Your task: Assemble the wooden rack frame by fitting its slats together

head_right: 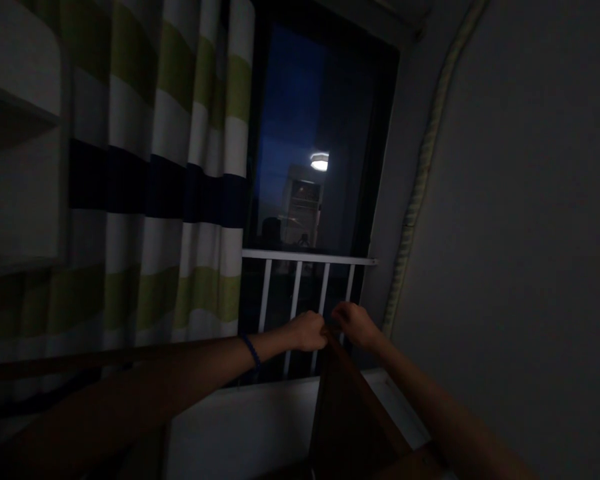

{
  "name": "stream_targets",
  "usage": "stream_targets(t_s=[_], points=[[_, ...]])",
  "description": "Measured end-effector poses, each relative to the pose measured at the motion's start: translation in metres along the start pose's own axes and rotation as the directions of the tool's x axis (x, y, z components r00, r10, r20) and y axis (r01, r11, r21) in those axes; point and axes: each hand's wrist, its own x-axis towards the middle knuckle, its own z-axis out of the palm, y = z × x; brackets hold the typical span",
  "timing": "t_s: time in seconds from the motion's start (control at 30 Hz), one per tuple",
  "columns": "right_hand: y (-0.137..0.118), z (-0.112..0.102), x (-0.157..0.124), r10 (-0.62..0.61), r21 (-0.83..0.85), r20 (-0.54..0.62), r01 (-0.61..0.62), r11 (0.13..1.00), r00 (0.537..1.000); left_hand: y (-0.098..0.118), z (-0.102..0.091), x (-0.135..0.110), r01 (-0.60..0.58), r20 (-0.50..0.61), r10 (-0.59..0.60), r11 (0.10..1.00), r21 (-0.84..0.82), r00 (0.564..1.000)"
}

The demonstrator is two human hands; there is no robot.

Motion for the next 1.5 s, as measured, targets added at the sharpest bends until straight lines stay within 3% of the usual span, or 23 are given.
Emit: stream_targets(t_s=[1.5], points=[[-0.0028, 0.0017, -0.0034, -0.037, -0.07, -0.044, 0.034, 0.997, 0.998, 0.0007, -0.0008, -0.002, -0.02, -0.002, 0.02, 1.0, -0.016, 1.0]])
